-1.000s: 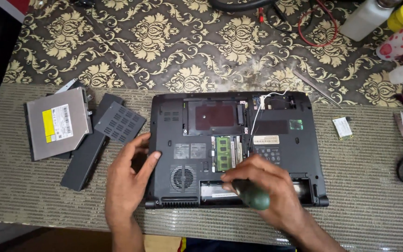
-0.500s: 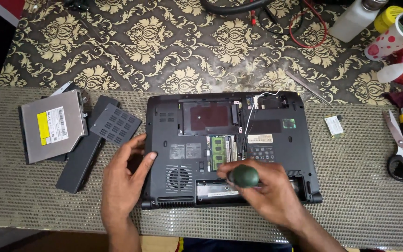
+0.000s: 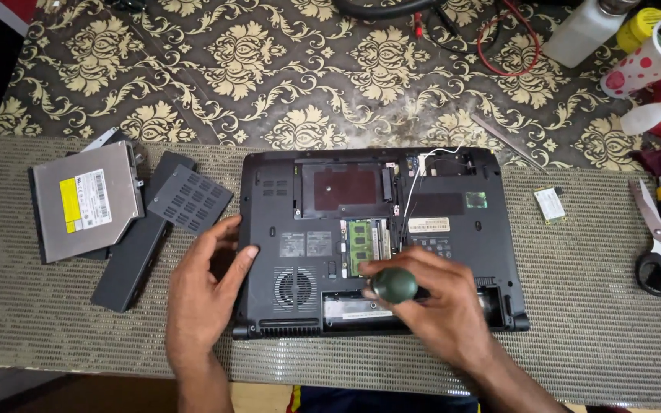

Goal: Disassembling and working on the internal components of a laptop using a screwdriver on a repair bench.

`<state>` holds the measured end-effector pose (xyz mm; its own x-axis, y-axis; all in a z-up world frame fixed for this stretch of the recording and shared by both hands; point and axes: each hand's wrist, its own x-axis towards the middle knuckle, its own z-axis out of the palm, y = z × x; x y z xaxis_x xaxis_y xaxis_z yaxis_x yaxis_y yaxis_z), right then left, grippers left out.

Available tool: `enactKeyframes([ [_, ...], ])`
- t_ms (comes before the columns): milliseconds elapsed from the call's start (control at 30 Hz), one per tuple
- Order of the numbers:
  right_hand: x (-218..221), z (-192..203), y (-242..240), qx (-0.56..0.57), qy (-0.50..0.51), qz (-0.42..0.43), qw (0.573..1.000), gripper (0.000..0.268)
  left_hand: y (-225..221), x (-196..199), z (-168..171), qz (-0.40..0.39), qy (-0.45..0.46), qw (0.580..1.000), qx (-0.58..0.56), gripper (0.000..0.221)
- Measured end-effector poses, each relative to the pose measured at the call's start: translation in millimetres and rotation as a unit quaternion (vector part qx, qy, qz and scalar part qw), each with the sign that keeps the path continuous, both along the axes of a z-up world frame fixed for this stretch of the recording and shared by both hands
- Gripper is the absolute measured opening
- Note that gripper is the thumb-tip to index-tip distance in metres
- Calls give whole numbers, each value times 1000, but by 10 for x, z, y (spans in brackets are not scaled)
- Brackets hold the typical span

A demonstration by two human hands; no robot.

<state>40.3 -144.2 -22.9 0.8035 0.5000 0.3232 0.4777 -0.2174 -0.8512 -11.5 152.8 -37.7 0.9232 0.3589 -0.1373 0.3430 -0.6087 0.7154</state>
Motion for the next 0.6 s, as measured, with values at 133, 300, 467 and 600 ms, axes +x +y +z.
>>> enactKeyframes([
  [133,19,-58,-76,-15,3,12,1000,24,-26,18,65,4,-5,1000,-13,57],
  [300,-36,-147,-60,336,308,117,882,21,-28,23,67,13,6,1000,-15,57],
  [467,19,-41,-44,18,-8,41,999,33,-11,13,26,7,0,1000,-12,56],
  [600,2,-133,1,27,-53,14,998,30,-44,27,80,15,-11,999,-29,57],
])
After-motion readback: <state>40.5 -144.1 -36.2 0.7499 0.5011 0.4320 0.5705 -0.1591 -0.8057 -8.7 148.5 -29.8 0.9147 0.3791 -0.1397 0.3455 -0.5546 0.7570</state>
